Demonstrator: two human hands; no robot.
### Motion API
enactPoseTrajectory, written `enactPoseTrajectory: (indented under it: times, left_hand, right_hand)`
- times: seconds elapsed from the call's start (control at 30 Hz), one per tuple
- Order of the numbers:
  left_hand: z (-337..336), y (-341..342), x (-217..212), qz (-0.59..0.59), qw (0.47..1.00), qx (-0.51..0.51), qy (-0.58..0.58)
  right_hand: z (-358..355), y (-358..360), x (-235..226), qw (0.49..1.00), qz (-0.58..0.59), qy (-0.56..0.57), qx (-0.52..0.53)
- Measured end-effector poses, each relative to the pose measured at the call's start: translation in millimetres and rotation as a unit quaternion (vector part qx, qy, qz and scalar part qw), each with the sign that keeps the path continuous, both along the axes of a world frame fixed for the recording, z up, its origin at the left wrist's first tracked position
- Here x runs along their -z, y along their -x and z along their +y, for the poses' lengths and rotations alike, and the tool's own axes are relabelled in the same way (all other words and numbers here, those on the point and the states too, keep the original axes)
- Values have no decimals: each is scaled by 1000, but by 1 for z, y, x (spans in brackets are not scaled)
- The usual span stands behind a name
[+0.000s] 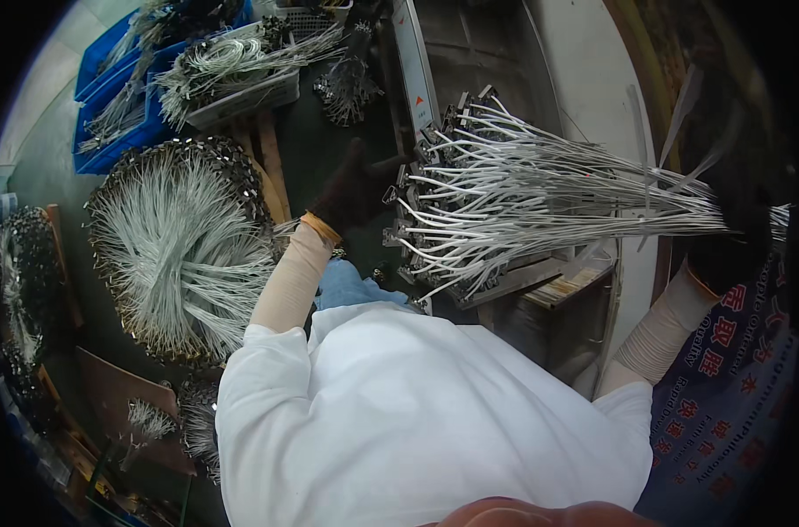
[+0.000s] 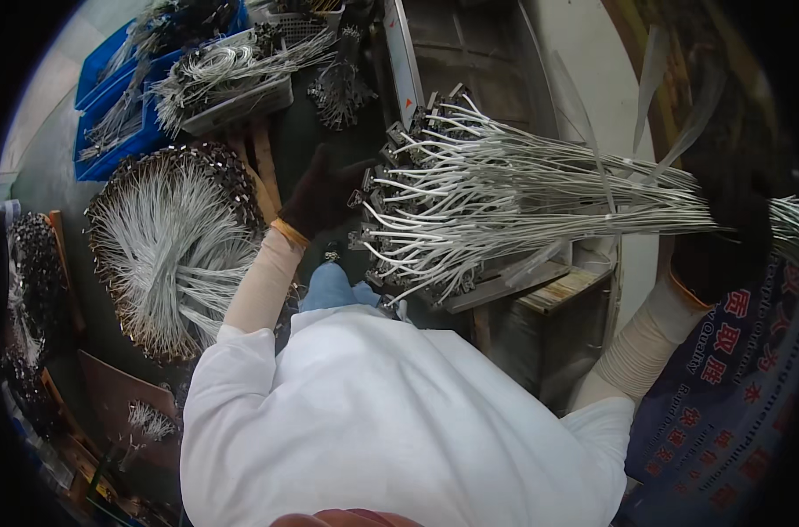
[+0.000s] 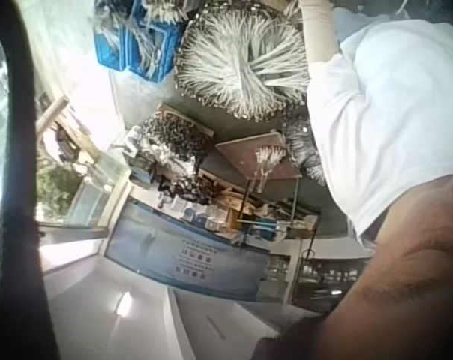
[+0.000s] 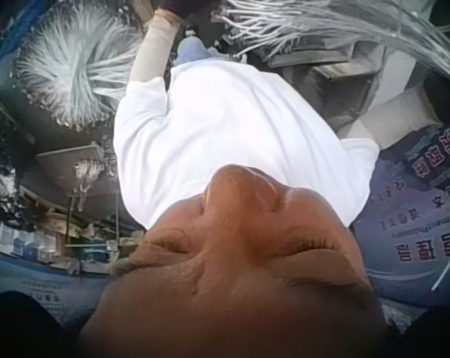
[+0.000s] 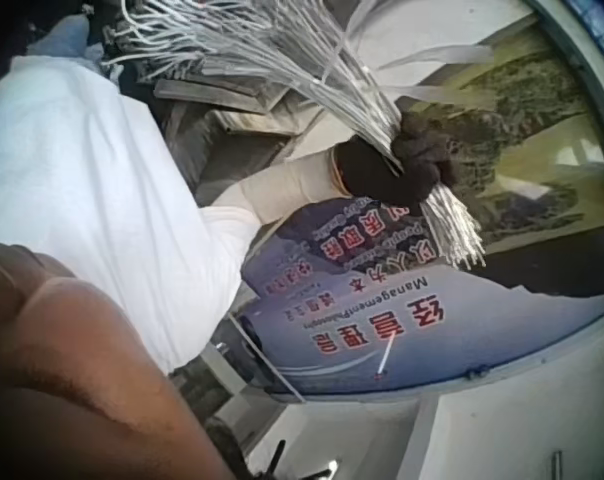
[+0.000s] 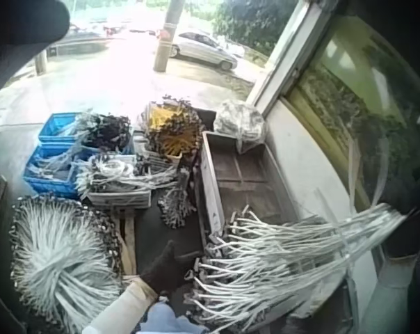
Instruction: Sort bundles of electrical wires into different metal bins and containers.
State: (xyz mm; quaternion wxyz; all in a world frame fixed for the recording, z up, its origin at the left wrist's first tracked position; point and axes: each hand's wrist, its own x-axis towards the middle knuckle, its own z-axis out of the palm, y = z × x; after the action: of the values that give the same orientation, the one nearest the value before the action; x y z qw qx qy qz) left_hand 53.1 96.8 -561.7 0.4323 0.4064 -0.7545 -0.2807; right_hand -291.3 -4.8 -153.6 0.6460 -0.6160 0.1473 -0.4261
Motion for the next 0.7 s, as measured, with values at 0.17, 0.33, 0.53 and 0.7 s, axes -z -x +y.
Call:
enactPoseTrajectory:
  times: [0.17, 0.33, 0.53, 0.7]
  left_hand:
    - [-20, -3, 19, 553, 702, 284, -346]
    - [-19, -12, -4, 649, 570, 294, -410]
    - [-10, -15, -40, 373, 852, -23, -366]
    - [3, -6, -62, 188, 965, -134, -128]
  right_hand:
    - [-4, -21, -13, 997, 32, 24, -72]
    - [17, -32, -12, 996, 30, 45, 69]
    - [21, -53, -5, 986, 42, 82, 140]
    - [28, -73, 4, 985, 16, 67, 158]
